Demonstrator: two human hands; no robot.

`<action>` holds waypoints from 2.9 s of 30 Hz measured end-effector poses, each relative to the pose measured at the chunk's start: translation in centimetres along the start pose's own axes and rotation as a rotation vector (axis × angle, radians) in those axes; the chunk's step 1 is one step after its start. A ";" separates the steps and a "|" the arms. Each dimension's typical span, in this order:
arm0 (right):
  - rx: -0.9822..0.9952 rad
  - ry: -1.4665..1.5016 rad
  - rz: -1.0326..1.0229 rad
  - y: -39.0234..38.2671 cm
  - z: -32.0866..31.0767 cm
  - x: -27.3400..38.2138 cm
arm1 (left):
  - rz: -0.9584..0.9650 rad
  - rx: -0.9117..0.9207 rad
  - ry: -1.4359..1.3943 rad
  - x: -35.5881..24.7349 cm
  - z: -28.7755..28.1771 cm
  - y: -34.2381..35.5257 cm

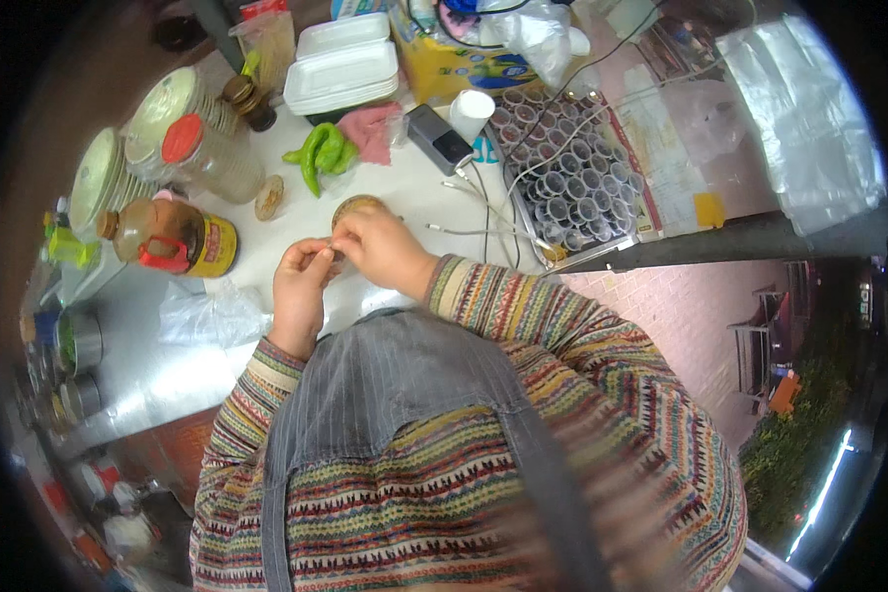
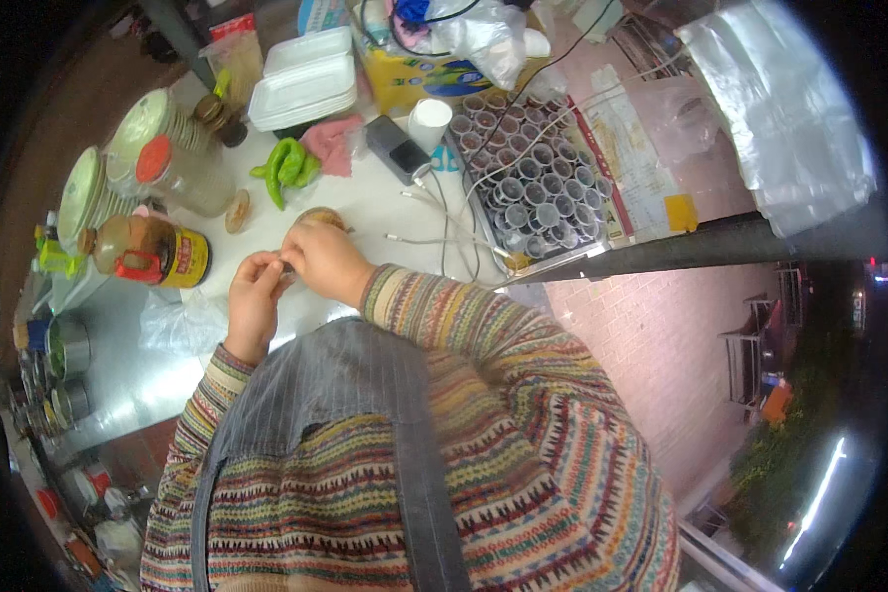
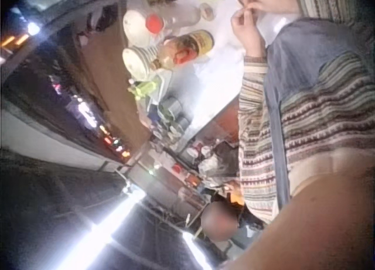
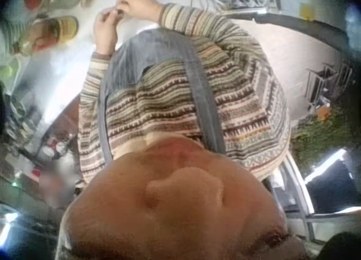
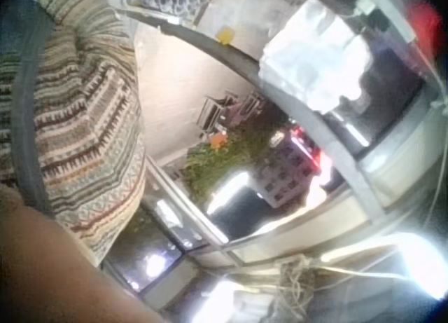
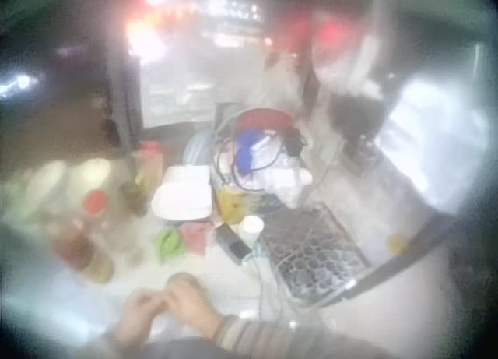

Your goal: The person scoops a dark condiment from a bowl into small clear plastic cups using a spoon, then places each filled cup into a tray. The person also handles a plastic bag and uses scissors to cut it, then resumes filling and placing cups.

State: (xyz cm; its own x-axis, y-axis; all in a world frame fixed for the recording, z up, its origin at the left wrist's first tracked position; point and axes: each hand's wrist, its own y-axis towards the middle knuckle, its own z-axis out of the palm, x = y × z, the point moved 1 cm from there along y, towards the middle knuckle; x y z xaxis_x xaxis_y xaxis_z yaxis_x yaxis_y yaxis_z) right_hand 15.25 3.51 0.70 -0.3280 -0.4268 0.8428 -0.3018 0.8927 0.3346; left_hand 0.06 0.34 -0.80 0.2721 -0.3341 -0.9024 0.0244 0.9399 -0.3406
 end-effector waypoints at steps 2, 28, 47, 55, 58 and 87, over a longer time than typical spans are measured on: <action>-0.022 0.051 0.031 0.1 -0.1 -0.1 | -0.012 -0.020 -0.084 -0.2 0.1 0.2; -0.411 -0.549 0.661 -2.0 -32.2 -7.1 | -0.037 -0.100 -0.080 -2.2 0.6 -1.0; -0.287 -0.736 0.967 -3.2 -36.7 -19.0 | -0.089 -0.182 -0.114 -1.1 -0.6 -1.5; -0.381 -0.656 0.630 -1.4 -34.9 -11.8 | -0.103 -0.230 -0.135 -0.6 -1.1 -1.6; -0.225 -0.405 0.488 0.6 -29.5 -8.1 | -0.103 -0.190 -0.127 -0.5 -0.8 -1.6; 0.266 -0.278 -0.439 4.4 -5.5 0.6 | -0.070 0.285 -0.156 -3.2 0.1 0.0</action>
State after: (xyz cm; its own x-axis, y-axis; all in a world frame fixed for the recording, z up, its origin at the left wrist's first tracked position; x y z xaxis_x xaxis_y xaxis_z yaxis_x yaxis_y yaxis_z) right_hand 18.68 7.95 5.02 -0.3333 -0.8025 0.4949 -0.6650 0.5722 0.4799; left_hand -0.73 1.45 2.09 0.4037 -0.4041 -0.8208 0.3100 0.9045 -0.2928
